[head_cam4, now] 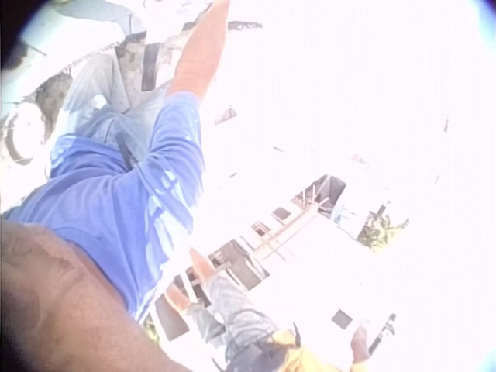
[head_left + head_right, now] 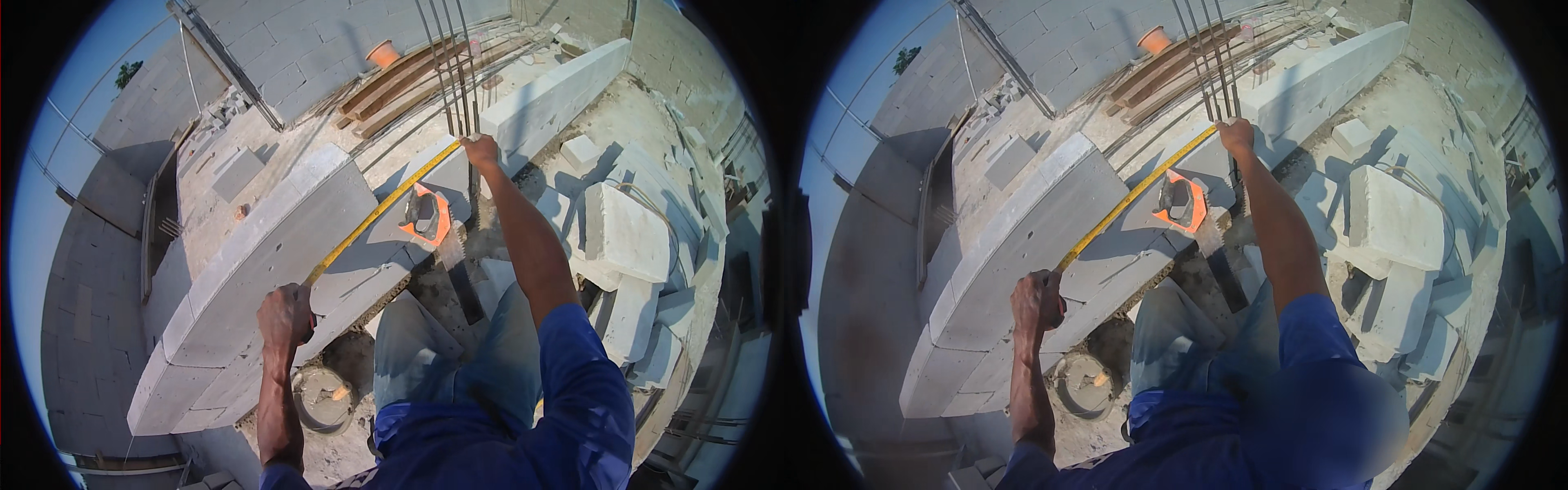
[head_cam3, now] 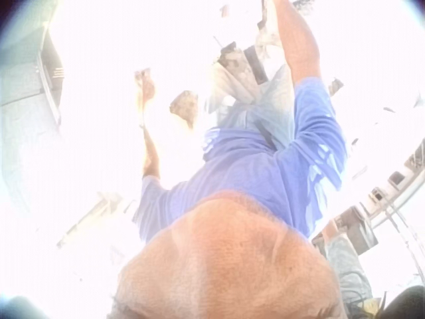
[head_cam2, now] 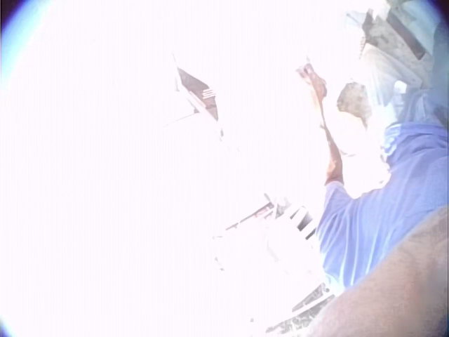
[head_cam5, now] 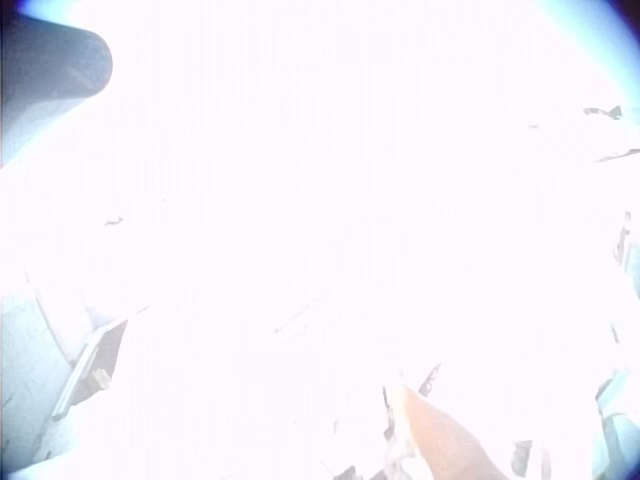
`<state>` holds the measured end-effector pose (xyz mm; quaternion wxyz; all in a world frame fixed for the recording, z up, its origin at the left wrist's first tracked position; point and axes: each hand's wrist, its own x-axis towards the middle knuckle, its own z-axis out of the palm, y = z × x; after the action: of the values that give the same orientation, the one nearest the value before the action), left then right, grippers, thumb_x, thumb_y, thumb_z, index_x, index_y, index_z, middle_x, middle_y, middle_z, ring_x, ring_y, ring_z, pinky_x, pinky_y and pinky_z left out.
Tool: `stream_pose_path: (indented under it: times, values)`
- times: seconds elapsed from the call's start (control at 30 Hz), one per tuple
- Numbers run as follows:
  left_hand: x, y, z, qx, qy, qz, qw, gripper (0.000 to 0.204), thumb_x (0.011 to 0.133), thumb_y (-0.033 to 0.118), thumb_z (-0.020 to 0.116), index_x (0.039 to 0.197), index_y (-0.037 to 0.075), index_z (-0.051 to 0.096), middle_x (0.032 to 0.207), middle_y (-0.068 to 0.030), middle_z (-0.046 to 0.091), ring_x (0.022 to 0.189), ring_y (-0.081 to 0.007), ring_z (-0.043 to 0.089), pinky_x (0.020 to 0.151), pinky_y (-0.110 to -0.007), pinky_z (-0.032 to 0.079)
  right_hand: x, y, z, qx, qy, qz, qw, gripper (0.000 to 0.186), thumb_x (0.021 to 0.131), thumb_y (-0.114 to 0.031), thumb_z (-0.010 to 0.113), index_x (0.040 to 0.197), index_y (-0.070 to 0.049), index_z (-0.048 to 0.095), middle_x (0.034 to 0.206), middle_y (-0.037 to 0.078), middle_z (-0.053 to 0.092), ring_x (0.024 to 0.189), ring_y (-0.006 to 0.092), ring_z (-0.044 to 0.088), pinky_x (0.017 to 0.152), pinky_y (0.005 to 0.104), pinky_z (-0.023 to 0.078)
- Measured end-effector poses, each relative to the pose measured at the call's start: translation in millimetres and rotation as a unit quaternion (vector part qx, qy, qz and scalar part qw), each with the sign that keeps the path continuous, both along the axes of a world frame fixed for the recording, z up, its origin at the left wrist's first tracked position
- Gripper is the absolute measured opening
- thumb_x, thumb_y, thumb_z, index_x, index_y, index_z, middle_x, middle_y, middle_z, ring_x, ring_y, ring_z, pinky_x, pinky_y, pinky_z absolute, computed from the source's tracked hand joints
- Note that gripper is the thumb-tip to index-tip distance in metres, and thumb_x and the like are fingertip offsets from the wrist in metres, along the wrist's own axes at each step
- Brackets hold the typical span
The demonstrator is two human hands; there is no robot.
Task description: Measuring, cutting, and laying aerated concrete blocks on a wall under construction.
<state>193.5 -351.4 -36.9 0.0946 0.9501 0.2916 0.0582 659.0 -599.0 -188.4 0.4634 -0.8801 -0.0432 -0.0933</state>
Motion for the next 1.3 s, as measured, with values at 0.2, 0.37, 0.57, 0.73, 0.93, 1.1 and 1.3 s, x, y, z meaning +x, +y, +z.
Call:
stream_pose_path:
  times: [0.2,0.37,0.57,0.73,0.93,1.1,1.3]
  values:
    - [6.7,-5.7,14.8,-0.035,0.018,0.023,0.999,0.039,0.093,0.025,0.052,0.062,0.006,0.067,0.052,-0.0105,0.062,0.056,-0.0333,0.066,0.065,-0.043,0.053,-11.5,9.2,-1.3,0.022,0.017,-0.004,1.0,0.044,0.084,-0.044,0.072,0.09,-0.001,0.071,0.092,0.023,0.072,0.091,0.0413,0.068,0.082,0.0456,0.053]
    - [9.6,-5.8,8.3,0.01,0.006,0.005,1.0,0.039,0.092,0.023,0.051,0.059,0.007,0.065,0.05,-0.0089,0.061,0.053,-0.0319,0.064,0.063,-0.042,0.054,-5.7,3.4,-6.2,-0.007,-0.042,-0.022,0.999,0.046,0.085,-0.049,0.07,0.094,-0.004,0.074,0.09,0.02,0.073,0.089,0.0378,0.07,0.08,0.0445,0.053]
    - [6.8,-4.9,2.8,0.007,0.04,0.001,0.999,0.038,0.091,0.021,0.051,0.06,0.007,0.067,0.051,-0.0092,0.062,0.055,-0.0324,0.065,0.064,-0.041,0.054,-18.7,6.7,-1.4,0.016,-0.018,0.0,1.0,0.049,0.083,-0.051,0.072,0.094,-0.004,0.073,0.091,0.021,0.073,0.089,0.0385,0.07,0.079,0.0437,0.053]
    - [10.7,-8.3,-13.5,0.028,0.047,0.009,0.998,0.035,0.091,0.02,0.052,0.063,0.006,0.068,0.054,-0.0108,0.063,0.057,-0.0342,0.066,0.064,-0.042,0.054,-11.8,-1.0,-9.4,0.024,-0.039,-0.007,0.999,0.048,0.083,-0.051,0.073,0.094,-0.004,0.073,0.09,0.021,0.073,0.089,0.0386,0.07,0.078,0.0441,0.053]
    - [15.3,-2.6,-13.7,0.016,0.036,0.064,0.997,0.034,0.092,0.028,0.057,0.072,0.005,0.071,0.068,-0.0201,0.067,0.065,-0.0398,0.067,0.066,-0.047,0.052,-5.3,4.6,-5.0,0.056,-0.008,0.017,0.998,0.053,0.082,-0.044,0.076,0.108,0.001,0.072,0.1,0.026,0.071,0.099,0.0392,0.069,0.086,0.0429,0.054]
    - [16.6,0.0,-24.5,0.044,0.036,0.069,0.996,0.037,0.094,0.031,0.054,0.075,0.003,0.07,0.069,-0.0206,0.067,0.067,-0.0418,0.066,0.067,-0.049,0.051,-16.2,5.5,-9.2,0.104,-0.036,0.0,0.994,0.046,0.084,-0.049,0.073,0.088,-0.003,0.073,0.078,0.019,0.07,0.074,0.0342,0.068,0.069,0.0428,0.051]
    - [14.2,-5.3,-33.8,0.069,0.035,0.049,0.996,0.039,0.094,0.032,0.053,0.075,0.001,0.068,0.071,-0.0189,0.068,0.069,-0.0421,0.066,0.066,-0.048,0.05,-19.8,-10.2,-18.7,0.161,-0.046,0.05,0.985,0.043,0.093,-0.044,0.065,0.105,-0.004,0.074,0.081,0.021,0.07,0.075,0.0306,0.067,0.074,0.0386,0.051]
